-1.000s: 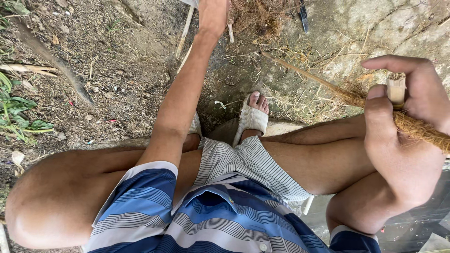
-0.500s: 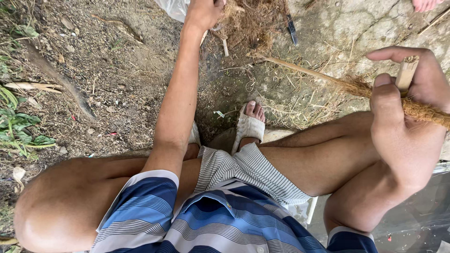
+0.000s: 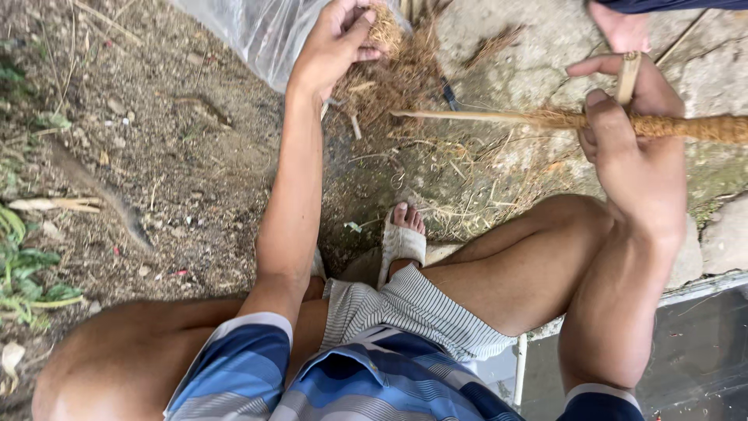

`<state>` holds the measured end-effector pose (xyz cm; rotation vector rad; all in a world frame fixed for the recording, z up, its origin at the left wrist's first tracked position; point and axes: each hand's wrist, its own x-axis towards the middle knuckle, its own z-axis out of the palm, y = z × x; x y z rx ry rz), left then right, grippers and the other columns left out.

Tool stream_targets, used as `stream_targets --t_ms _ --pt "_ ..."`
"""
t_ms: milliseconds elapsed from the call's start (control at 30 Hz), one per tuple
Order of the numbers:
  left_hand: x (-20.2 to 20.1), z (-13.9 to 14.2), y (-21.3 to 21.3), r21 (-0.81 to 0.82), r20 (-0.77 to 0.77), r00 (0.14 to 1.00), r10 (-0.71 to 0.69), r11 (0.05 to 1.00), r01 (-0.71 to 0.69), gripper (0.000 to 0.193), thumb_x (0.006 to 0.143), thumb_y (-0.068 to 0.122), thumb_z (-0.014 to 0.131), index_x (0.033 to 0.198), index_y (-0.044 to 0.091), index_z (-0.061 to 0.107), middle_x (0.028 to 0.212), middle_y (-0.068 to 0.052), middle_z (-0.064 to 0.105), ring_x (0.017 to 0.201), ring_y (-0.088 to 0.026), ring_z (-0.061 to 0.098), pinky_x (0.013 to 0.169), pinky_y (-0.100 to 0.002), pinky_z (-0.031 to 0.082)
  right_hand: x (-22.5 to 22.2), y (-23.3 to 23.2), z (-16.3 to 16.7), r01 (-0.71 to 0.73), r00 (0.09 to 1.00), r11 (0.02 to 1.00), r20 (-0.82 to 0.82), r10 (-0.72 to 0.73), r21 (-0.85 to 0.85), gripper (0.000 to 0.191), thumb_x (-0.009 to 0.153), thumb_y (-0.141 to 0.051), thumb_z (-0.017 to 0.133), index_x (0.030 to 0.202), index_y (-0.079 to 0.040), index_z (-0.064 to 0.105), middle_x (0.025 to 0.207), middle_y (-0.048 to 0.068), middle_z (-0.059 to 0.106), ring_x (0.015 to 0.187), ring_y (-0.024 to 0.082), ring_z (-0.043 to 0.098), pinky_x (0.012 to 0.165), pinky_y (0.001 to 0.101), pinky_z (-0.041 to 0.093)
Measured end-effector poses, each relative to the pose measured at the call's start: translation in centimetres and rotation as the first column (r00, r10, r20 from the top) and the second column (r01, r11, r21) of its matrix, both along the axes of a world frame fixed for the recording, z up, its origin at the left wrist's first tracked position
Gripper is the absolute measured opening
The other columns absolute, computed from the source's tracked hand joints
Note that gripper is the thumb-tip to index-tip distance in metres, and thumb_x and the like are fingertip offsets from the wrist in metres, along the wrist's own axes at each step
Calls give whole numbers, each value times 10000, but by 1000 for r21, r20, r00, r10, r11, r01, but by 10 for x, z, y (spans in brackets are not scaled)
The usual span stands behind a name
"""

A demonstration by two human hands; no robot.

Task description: The person sits on the ground and assembles a broom by hand, wrapping fibrous material around a wooden stick. They repeatedly add more fibers from a plastic bag and secure them by twisting and pressing the bundle along the stick.

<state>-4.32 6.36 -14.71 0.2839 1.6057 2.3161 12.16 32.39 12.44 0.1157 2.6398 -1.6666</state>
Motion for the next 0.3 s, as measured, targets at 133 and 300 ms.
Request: stream_targets --t_ms 133,300 --pt "7 55 20 12 -128 992 -15 1000 17 179 1136 166 555 1283 76 601 1013 11 607 881 -109 707 789 -265 618 -14 15 -13 -73 996 991 -67 66 -109 297 1034 41 422 1271 -9 595 736 -50 413 516 23 299 498 215 245" --pt "18 106 43 67 -161 985 -56 995 67 138 1126 160 584 1234 89 635 995 3 590 885 -111 643 776 -310 645 -17 23 -31 -174 984 981 -64 169 -90 240 1086 1 468 1291 -32 587 684 -35 407 520 41 317 489 229 250"
